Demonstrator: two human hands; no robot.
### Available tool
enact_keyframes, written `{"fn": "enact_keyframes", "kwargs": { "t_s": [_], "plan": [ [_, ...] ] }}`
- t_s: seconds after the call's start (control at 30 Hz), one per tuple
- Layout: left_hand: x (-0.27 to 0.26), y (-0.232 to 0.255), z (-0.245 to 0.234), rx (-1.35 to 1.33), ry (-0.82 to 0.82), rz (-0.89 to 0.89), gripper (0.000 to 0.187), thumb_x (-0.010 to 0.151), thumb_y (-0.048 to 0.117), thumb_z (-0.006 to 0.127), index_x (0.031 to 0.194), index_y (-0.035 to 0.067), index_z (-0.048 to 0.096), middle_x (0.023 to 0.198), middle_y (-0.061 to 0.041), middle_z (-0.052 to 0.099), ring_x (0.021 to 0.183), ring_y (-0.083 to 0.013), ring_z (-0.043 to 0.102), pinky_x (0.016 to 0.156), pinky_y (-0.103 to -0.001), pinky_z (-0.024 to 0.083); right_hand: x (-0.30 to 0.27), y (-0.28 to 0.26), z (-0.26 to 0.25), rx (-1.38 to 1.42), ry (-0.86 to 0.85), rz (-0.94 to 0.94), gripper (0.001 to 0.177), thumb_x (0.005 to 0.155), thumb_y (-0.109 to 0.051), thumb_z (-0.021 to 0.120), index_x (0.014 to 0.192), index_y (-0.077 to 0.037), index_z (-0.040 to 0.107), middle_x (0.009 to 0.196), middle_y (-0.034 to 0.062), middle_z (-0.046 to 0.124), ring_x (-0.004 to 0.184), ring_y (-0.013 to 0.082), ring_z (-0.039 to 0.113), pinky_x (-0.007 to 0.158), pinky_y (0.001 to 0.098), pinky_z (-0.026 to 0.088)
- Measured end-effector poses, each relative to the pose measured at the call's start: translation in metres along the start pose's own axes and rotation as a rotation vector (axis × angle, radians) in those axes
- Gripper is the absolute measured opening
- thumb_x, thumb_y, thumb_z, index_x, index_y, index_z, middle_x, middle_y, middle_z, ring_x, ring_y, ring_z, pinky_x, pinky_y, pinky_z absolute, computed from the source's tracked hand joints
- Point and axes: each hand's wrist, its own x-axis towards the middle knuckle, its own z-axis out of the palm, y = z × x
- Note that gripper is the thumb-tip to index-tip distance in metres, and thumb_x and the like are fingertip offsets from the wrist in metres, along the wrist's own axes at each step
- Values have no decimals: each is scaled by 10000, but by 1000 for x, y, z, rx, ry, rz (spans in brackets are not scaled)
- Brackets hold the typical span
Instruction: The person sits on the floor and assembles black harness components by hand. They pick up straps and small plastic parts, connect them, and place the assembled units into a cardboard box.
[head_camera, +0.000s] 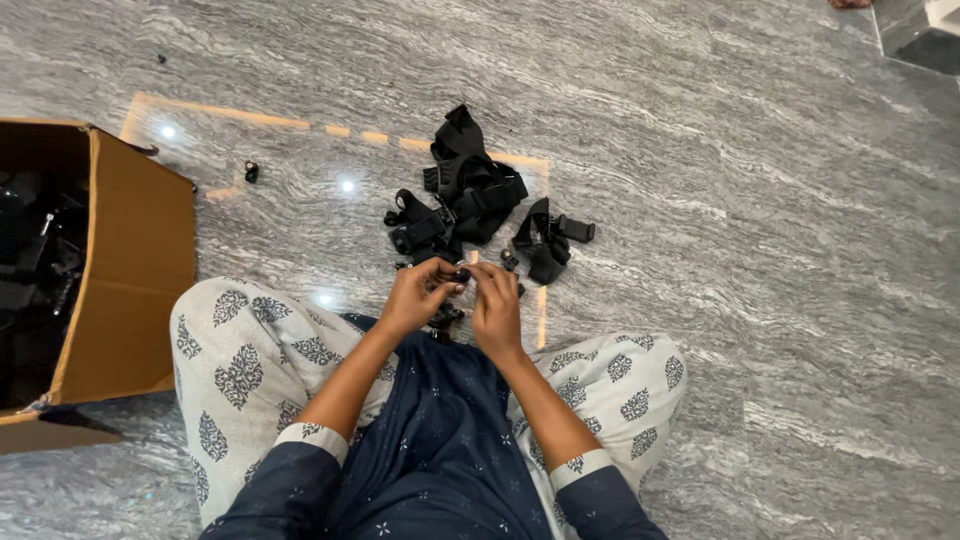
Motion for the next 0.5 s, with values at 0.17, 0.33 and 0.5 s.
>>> {"fn": "enact_keyframes", "kwargs": {
  "t_s": [0.17, 0.33, 0.5],
  "plan": [
    [4, -7, -1, -219, 11, -42, 182, 943, -27, 691, 1096, -29, 593, 1007, -118, 757, 943, -155, 750, 817, -300, 626, -2, 7, -1, 29, 44, 14, 413, 894, 86, 517, 1277, -32, 618, 1197, 141, 646, 1111, 353, 565, 1016, 444, 442],
    [4, -4, 0, -234, 5, -42, 192, 946, -31, 682, 1086, -21, 550, 999, -115, 746, 950, -151, 750, 833, -314, 634, -2, 9, 0, -17, 17, 25, 405, 910, 68, 524, 1285, -45, 625, 1229, 147, 635, 1142, 354, 560, 1001, 433, 457],
    [3, 11, -4, -177, 14, -6, 324, 933, -11, 679, 1225, 14, 542, 945, -80, 723, 908, -123, 744, 827, -291, 639, -2, 4, -1, 26, -2, 18, 411, 938, 50, 522, 1322, -57, 627, 1171, 137, 636, 1102, 338, 561, 966, 433, 461]
  ]
}}
